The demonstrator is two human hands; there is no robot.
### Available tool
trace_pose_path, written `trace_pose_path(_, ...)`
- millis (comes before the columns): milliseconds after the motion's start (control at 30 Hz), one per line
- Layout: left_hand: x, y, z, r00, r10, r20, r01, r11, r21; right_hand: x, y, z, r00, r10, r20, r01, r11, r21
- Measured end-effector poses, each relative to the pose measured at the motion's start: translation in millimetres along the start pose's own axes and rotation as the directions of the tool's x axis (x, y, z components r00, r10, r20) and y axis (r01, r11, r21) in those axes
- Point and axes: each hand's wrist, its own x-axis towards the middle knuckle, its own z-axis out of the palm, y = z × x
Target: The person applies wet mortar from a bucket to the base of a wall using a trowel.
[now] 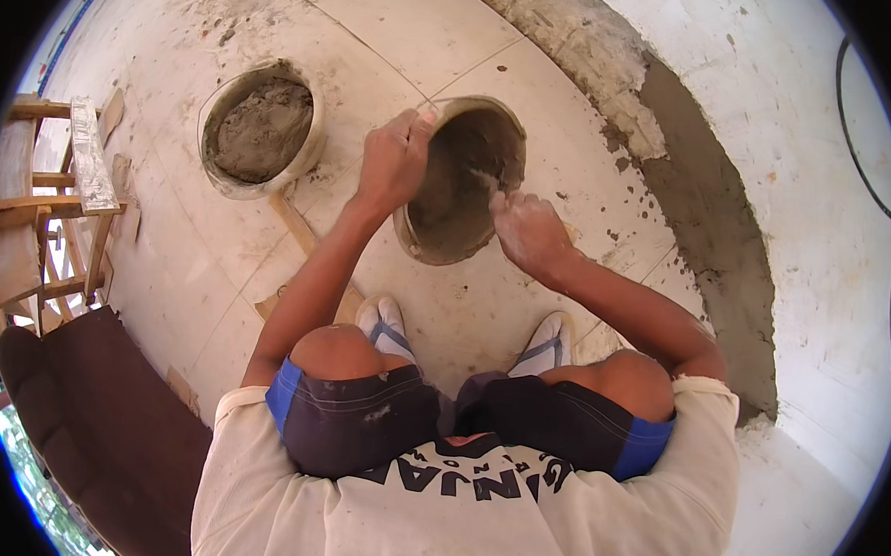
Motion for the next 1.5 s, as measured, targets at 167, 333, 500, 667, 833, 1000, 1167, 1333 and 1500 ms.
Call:
trace_pose_path(167, -11, -4, -5, 1.000, 0.013, -0.008, -0.013, 1.000, 0.005, -7, 21, -61, 1.000, -0.025, 0.013, 0.025, 1.000, 0.006)
trace_pose_path(333, -12, -3, -1, 1.000, 0.014, 0.011, -0.014, 0.999, -0.040, 16, 28, -45, 0.941, 0.154, 0.300, -0.176, 0.983, 0.049)
trace_pose_path(500, -9, -3, 1, 0.993, 0.054, 0.105, -0.045, 0.995, -0.084, 15, 32, 24, 0.960, -0.062, 0.272, -0.109, 0.813, 0.572)
trace_pose_path(667, -8, -14, -7, 0.996, 0.082, 0.040, -0.079, 0.994, -0.070, -6, 6, 32, 0.973, -0.025, 0.230, -0.156, 0.663, 0.732)
trace_pose_path(833, -7, -19, -12, 0.999, -0.003, 0.047, 0.007, 0.996, -0.091, -24, 19, 25, 0.991, 0.062, -0.120, -0.001, 0.892, 0.453)
trace_pose_path(1000, -5, -11, -12, 1.000, -0.015, 0.025, 0.017, 0.996, -0.090, -21, 29, 14, 0.951, 0.122, -0.284, -0.060, 0.974, 0.219)
trace_pose_path(1167, -4, -8, -8, 0.998, -0.011, 0.060, 0.014, 0.999, -0.037, -24, 28, -4, 0.964, 0.201, 0.173, -0.261, 0.830, 0.493)
trace_pose_path(1333, -6, -11, -8, 1.000, 0.010, 0.006, -0.010, 0.996, -0.093, -18, 44, -61, 0.917, 0.269, 0.295, -0.334, 0.922, 0.195)
trace_pose_path(1500, -4, -8, -1, 1.000, -0.015, -0.011, 0.014, 0.998, -0.065, -12, 38, -26, 0.941, 0.137, 0.309, -0.192, 0.969, 0.153)
